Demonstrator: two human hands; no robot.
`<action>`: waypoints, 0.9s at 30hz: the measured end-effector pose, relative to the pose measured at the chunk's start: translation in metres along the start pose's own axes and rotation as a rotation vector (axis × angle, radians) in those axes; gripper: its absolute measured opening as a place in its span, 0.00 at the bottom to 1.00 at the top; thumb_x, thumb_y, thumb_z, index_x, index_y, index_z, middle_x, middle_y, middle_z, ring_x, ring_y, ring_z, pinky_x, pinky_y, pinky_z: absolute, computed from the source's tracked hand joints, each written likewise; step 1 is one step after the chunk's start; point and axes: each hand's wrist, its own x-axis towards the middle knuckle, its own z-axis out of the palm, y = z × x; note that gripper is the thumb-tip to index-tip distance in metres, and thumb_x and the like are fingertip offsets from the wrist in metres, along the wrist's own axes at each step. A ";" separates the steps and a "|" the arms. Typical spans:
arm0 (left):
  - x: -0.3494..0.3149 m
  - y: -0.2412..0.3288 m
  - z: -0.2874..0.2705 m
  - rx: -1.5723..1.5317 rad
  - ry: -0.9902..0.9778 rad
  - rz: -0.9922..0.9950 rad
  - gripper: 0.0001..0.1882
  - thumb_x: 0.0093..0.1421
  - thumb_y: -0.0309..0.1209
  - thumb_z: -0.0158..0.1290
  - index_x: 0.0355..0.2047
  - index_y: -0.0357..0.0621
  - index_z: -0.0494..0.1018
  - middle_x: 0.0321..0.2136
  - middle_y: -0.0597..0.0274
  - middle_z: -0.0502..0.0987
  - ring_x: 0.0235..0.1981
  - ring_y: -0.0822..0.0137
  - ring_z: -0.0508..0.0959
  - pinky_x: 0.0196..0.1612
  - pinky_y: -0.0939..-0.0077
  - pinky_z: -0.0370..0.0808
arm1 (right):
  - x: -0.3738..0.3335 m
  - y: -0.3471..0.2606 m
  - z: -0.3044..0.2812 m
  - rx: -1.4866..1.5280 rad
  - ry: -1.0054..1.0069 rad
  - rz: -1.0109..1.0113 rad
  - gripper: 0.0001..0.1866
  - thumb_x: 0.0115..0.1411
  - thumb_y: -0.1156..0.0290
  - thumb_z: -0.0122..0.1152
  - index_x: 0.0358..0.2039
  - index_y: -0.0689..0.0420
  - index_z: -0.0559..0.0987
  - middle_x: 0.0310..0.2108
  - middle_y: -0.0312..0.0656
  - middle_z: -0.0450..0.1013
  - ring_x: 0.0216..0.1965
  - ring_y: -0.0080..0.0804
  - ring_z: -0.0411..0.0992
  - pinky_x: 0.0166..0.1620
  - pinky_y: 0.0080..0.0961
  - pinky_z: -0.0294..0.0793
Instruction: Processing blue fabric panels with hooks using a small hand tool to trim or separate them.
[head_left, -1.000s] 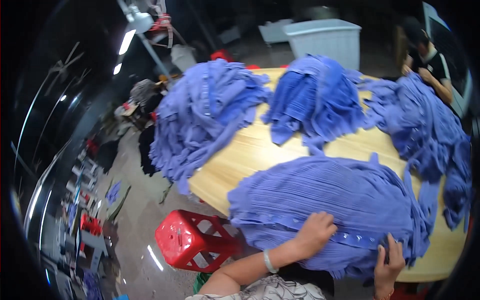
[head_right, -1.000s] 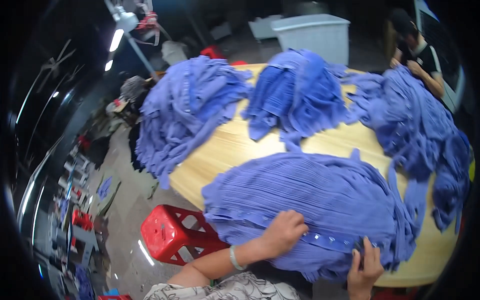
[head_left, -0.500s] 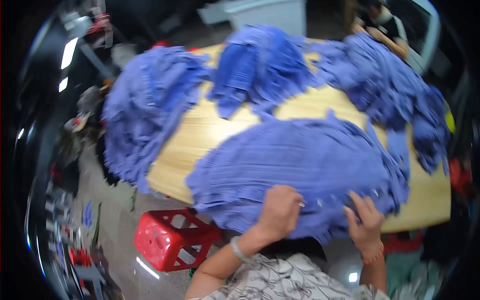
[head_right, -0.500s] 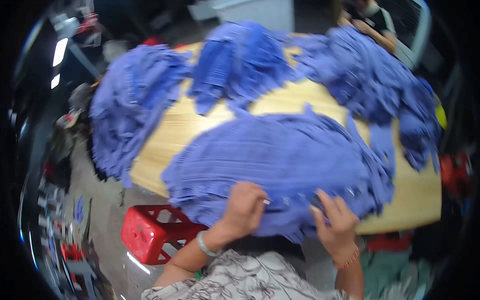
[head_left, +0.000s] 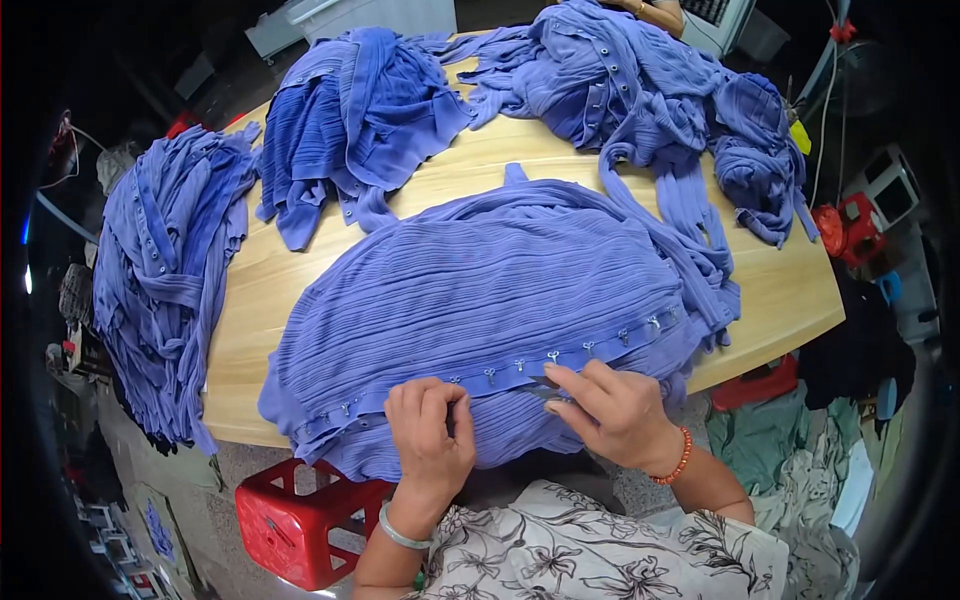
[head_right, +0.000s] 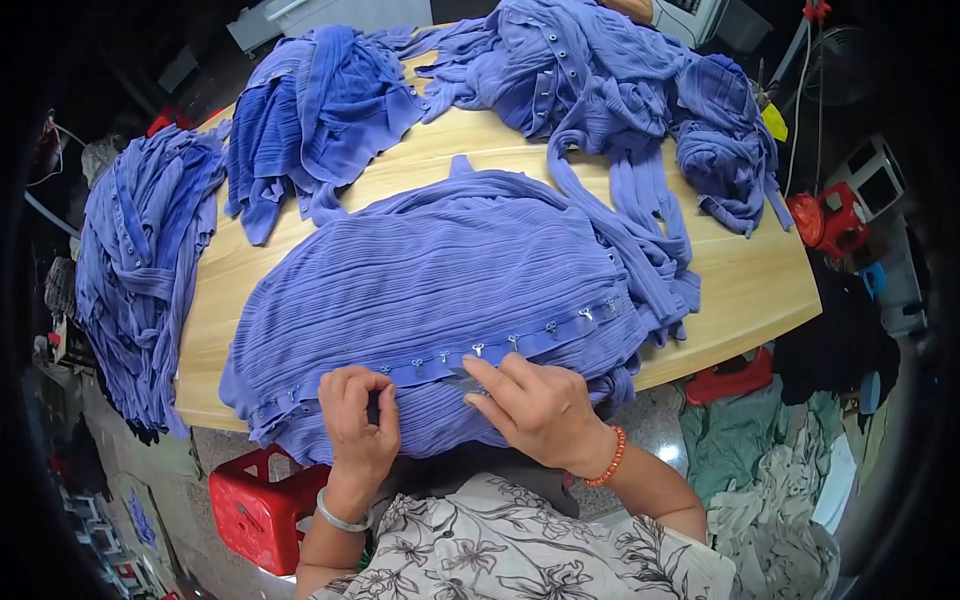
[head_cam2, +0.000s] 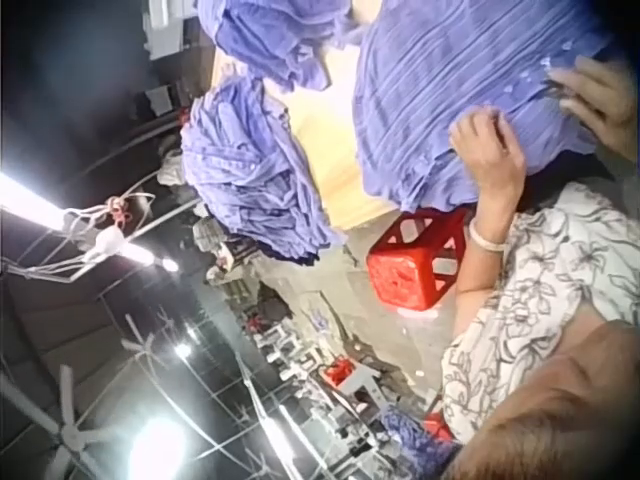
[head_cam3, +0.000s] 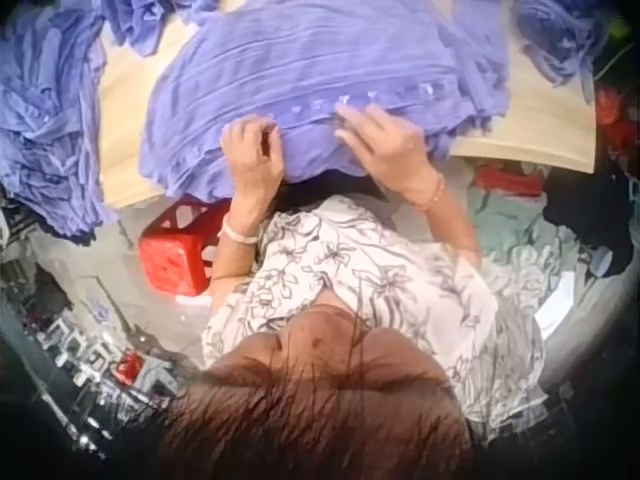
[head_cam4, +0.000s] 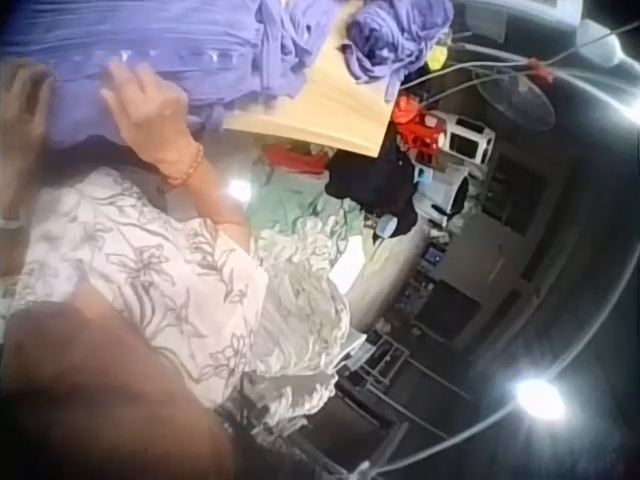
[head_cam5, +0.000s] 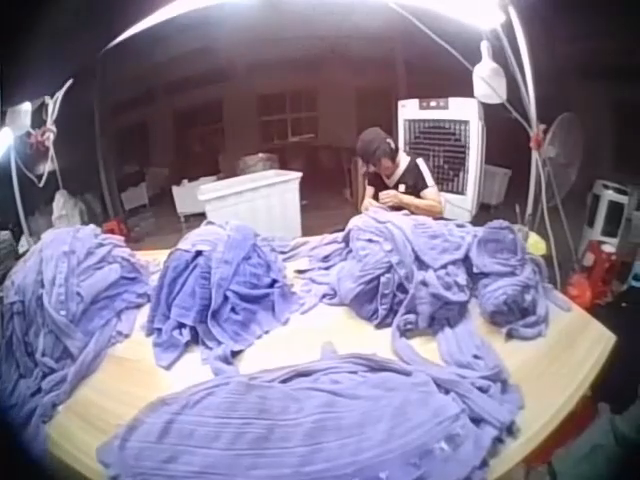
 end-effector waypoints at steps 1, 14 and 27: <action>0.001 0.000 0.000 0.021 0.009 -0.002 0.11 0.52 0.19 0.60 0.36 0.42 0.74 0.35 0.57 0.73 0.37 0.55 0.72 0.42 0.60 0.66 | 0.000 0.000 0.001 -0.002 -0.002 -0.005 0.22 0.54 0.66 0.72 0.50 0.54 0.82 0.25 0.37 0.70 0.20 0.34 0.71 0.24 0.29 0.70; 0.034 -0.009 0.014 0.047 -0.206 0.138 0.13 0.51 0.20 0.62 0.38 0.43 0.78 0.34 0.60 0.73 0.37 0.57 0.71 0.40 0.62 0.64 | 0.003 0.009 0.001 -0.024 -0.014 0.026 0.23 0.53 0.65 0.73 0.50 0.54 0.82 0.24 0.35 0.69 0.19 0.32 0.70 0.23 0.28 0.69; 0.038 -0.010 0.013 0.012 -0.290 0.088 0.10 0.52 0.19 0.58 0.35 0.42 0.73 0.35 0.56 0.72 0.39 0.53 0.70 0.42 0.59 0.64 | 0.009 0.012 0.004 -0.018 -0.029 0.006 0.23 0.53 0.65 0.73 0.50 0.54 0.82 0.24 0.34 0.69 0.19 0.30 0.69 0.22 0.27 0.68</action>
